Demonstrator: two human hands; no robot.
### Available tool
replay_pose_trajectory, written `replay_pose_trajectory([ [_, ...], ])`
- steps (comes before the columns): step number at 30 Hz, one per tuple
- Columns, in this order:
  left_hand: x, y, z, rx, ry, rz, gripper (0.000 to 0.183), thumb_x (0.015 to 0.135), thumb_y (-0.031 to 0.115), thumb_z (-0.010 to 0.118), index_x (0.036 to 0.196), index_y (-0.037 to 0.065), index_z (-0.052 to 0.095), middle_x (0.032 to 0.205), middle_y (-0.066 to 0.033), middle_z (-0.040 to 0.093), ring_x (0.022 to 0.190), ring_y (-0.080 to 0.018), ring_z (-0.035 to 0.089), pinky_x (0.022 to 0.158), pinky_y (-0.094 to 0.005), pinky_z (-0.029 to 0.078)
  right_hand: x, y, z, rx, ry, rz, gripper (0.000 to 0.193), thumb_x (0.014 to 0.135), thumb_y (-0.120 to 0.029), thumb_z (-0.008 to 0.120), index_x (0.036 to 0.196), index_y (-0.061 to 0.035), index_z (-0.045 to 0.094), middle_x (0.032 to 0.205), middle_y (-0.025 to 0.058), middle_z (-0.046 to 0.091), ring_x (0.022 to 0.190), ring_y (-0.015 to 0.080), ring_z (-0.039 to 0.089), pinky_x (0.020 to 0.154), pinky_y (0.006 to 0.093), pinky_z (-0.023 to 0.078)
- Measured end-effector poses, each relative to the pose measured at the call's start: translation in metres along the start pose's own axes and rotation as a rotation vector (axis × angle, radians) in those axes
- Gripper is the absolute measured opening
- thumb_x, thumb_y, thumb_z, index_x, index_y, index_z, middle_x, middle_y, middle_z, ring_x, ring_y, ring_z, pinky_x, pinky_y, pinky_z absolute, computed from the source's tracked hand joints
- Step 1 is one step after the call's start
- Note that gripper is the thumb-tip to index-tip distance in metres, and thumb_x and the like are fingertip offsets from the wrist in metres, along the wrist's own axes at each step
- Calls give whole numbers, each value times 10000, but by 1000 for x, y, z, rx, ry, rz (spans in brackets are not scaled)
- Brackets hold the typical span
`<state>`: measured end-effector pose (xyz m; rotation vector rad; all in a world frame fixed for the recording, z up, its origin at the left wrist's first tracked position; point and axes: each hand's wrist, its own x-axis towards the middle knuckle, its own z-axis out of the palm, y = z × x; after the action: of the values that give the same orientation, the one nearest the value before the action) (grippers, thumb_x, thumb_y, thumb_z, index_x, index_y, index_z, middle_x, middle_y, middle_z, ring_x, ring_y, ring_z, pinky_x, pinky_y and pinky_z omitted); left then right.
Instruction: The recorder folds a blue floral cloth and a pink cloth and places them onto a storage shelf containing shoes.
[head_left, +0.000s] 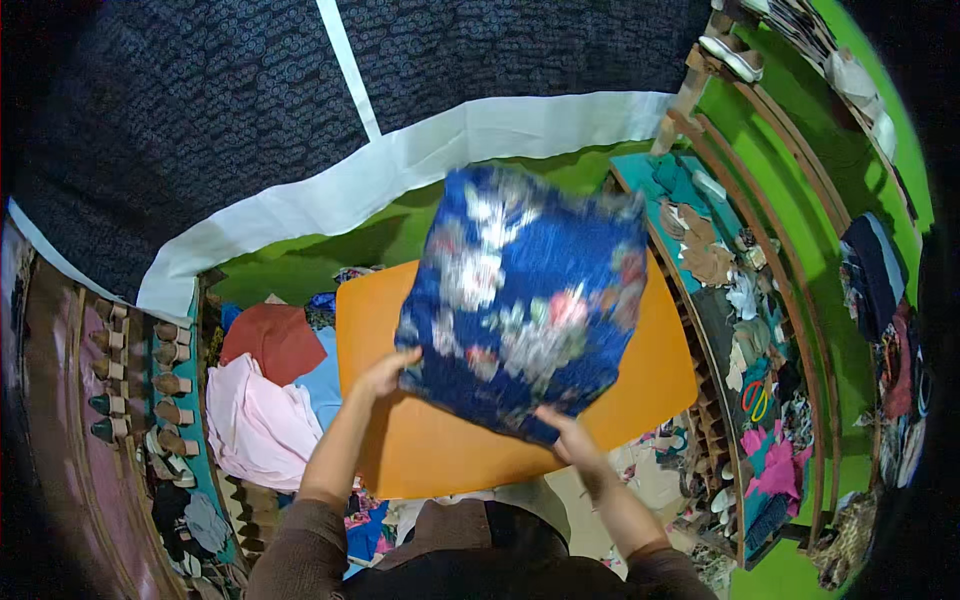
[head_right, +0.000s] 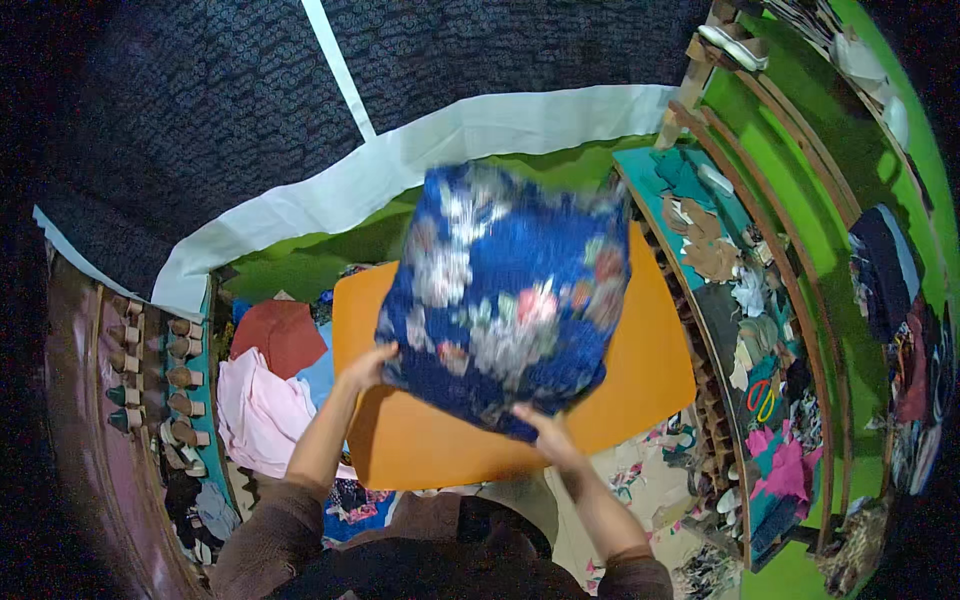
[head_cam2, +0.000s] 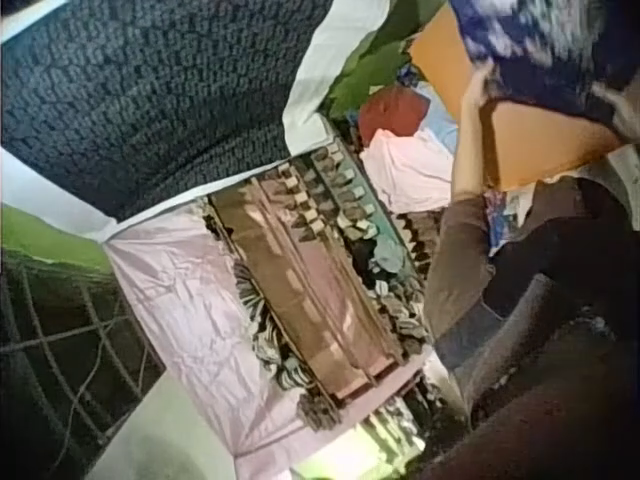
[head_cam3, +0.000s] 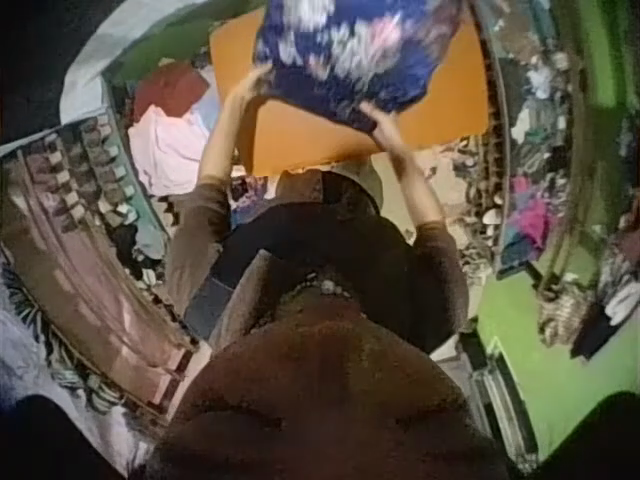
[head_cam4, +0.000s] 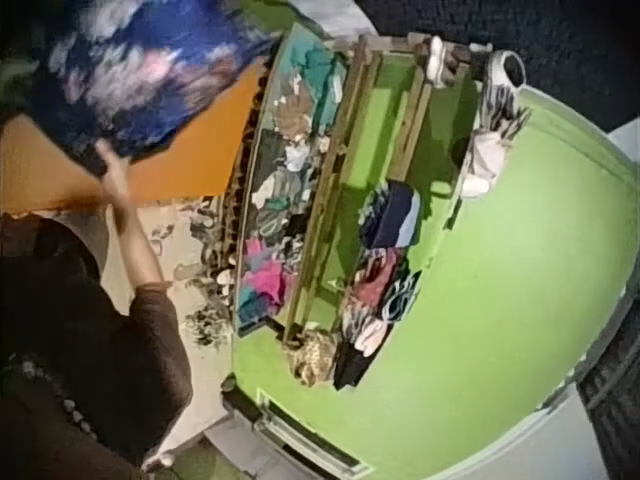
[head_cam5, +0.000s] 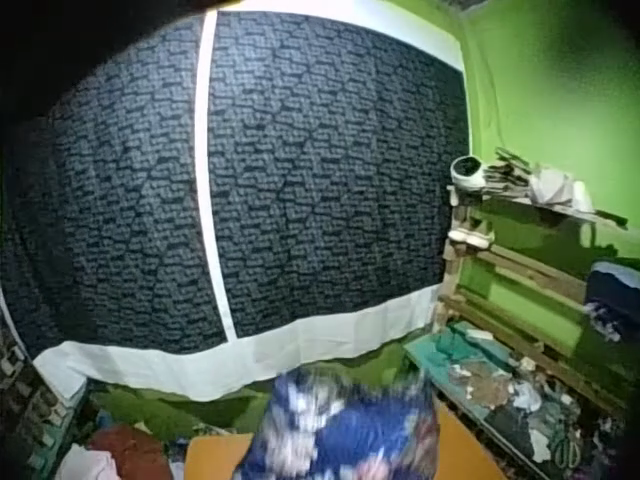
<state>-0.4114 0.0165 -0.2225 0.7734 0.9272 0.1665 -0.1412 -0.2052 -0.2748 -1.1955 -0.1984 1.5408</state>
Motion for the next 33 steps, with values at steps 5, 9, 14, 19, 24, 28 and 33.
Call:
replay_pose_trajectory([
  [5, -20, -83, -22, 4, 128, 92, 601, 782, 385, 652, 1224, 46, 426, 1090, -51, 554, 1009, -177, 520, 838, -346, 444, -40, 35, 27, 77, -38, -15, 390, 762, -106, 646, 1126, -84, 506, 1038, 37, 563, 976, 185, 544, 868, 345, 442],
  [9, -12, -69, -48, 315, 198, 72, 543, 812, 391, 612, 1183, 27, 455, 944, -72, 591, 900, -177, 549, 785, -325, 442, -52, 3, 39, -145, 35, -74, 378, 777, -160, 629, 1121, -74, 498, 1008, 27, 553, 917, 163, 541, 802, 309, 444],
  [14, -21, 17, -13, 624, 475, 296, 729, 831, 592, 440, 1188, -43, 457, 917, -160, 607, 870, -222, 574, 753, -328, 451, -58, -33, 18, -89, 311, -204, 379, 836, -194, 559, 1171, -60, 445, 1071, 57, 557, 930, 164, 548, 810, 307, 440],
  [19, 41, 33, 15, 582, 490, 371, 753, 819, 553, 501, 1243, -63, 406, 1137, -204, 532, 1012, -263, 537, 862, -324, 417, -13, -16, 21, 300, 13, -248, 500, 916, -407, 415, 1274, -61, 372, 1185, 111, 514, 1089, 236, 492, 928, 413, 406],
  [24, 44, 39, 13, 449, 297, 331, 729, 828, 521, 514, 1262, -53, 395, 1208, -184, 500, 1095, -241, 493, 942, -324, 367, -16, -33, 47, 455, 85, -3, 523, 927, -442, 350, 1304, -79, 353, 1272, 110, 461, 1151, 260, 457, 967, 446, 372],
  [28, 39, 47, 26, 543, 319, 329, 706, 833, 506, 518, 1266, -38, 397, 1180, -159, 526, 1076, -222, 504, 938, -308, 366, -9, -24, 21, 348, -95, -139, 554, 916, -456, 375, 1305, -62, 354, 1300, 119, 436, 1160, 263, 448, 969, 445, 358],
  [33, 32, 34, 62, 1233, 1005, 675, 531, 805, 328, 553, 1186, -25, 439, 1154, -230, 473, 1064, -386, 445, 914, -476, 333, -3, -46, -34, 31, 129, 59, 710, 866, -574, 379, 1292, -6, 345, 1219, 132, 490, 1151, 232, 447, 990, 365, 320],
])
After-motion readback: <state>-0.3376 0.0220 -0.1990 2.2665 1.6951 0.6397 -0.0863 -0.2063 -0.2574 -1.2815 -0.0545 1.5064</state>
